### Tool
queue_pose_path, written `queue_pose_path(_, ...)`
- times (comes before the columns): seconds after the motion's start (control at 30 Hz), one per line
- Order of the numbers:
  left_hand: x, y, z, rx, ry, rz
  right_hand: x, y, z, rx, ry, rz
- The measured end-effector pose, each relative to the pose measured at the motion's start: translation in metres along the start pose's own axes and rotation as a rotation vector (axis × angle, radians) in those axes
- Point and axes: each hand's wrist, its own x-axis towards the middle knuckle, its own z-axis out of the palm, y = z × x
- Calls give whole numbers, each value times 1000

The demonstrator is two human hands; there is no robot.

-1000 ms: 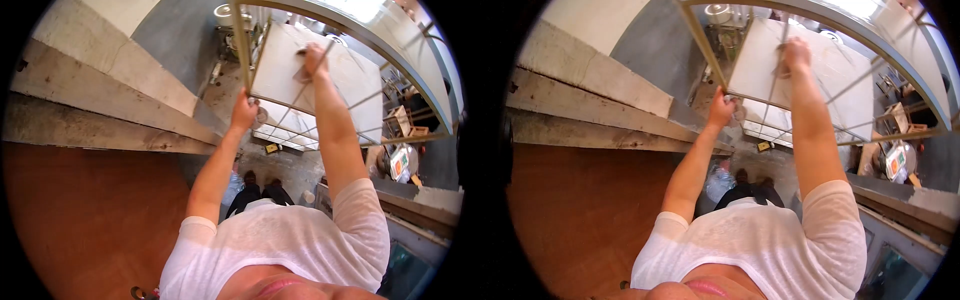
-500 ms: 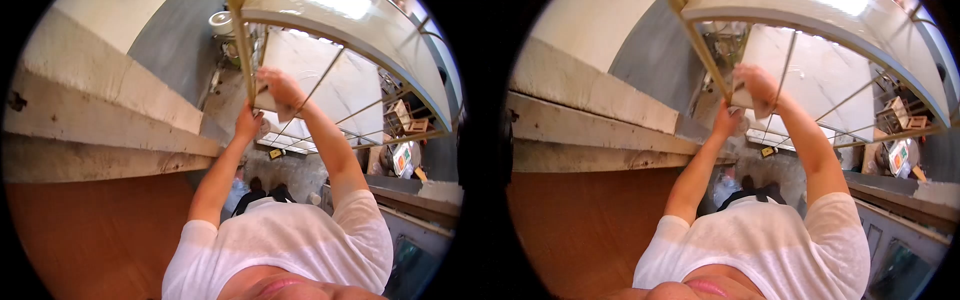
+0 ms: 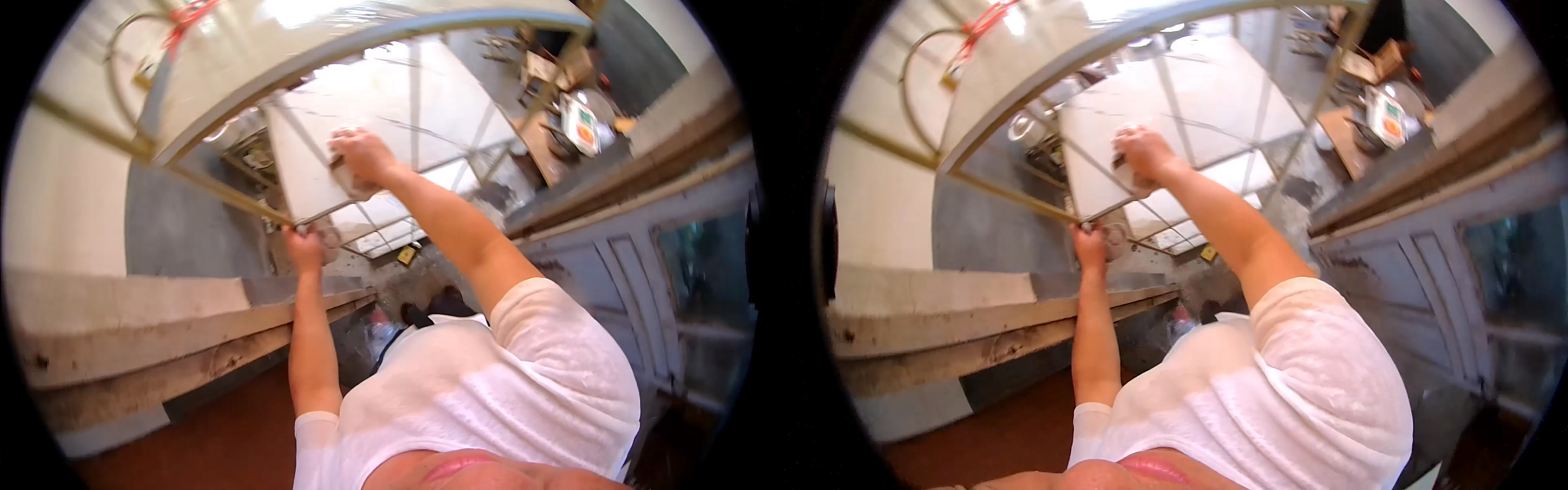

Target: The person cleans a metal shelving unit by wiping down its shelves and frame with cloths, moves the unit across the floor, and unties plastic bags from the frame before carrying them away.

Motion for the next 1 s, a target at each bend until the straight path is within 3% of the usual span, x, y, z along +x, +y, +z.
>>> queue_pose_path(0.1,-7,20,14,-26,27,-10,-37,-6,-23,135,94,46)
queue_pose_path(0.3,8,-15,21,6,101,-52,-109,-13,-67,237,242,4)
queue_pose_path(0.4,7,-11,27,-102,25,-38,-139,-6,-72,283,356,26)
queue_pose_path(0.47,3,-8,31,-81,42,-42,-164,4,-82,589,431,289)
queue_pose_path(0.57,-3,2,37,-105,120,-220,-208,42,-78,685,517,651)
queue_pose_path(0.63,4,-12,29,-86,85,-229,-235,68,-80,769,618,946)
queue_pose_path(0.73,5,-16,28,-68,79,-241,-271,138,-35,853,815,1171)
queue_pose_path(0.8,4,-20,25,-22,-62,-250,-266,151,-51,769,805,1149)
queue_pose_path(0.93,1,-33,26,24,-79,-216,-242,183,-57,563,699,1066)
queue_pose_path(0.97,3,-39,22,9,-82,-211,-241,206,-39,781,729,992)
queue_pose_path(1.0,5,-46,17,7,-74,-205,-235,211,-45,787,727,982)
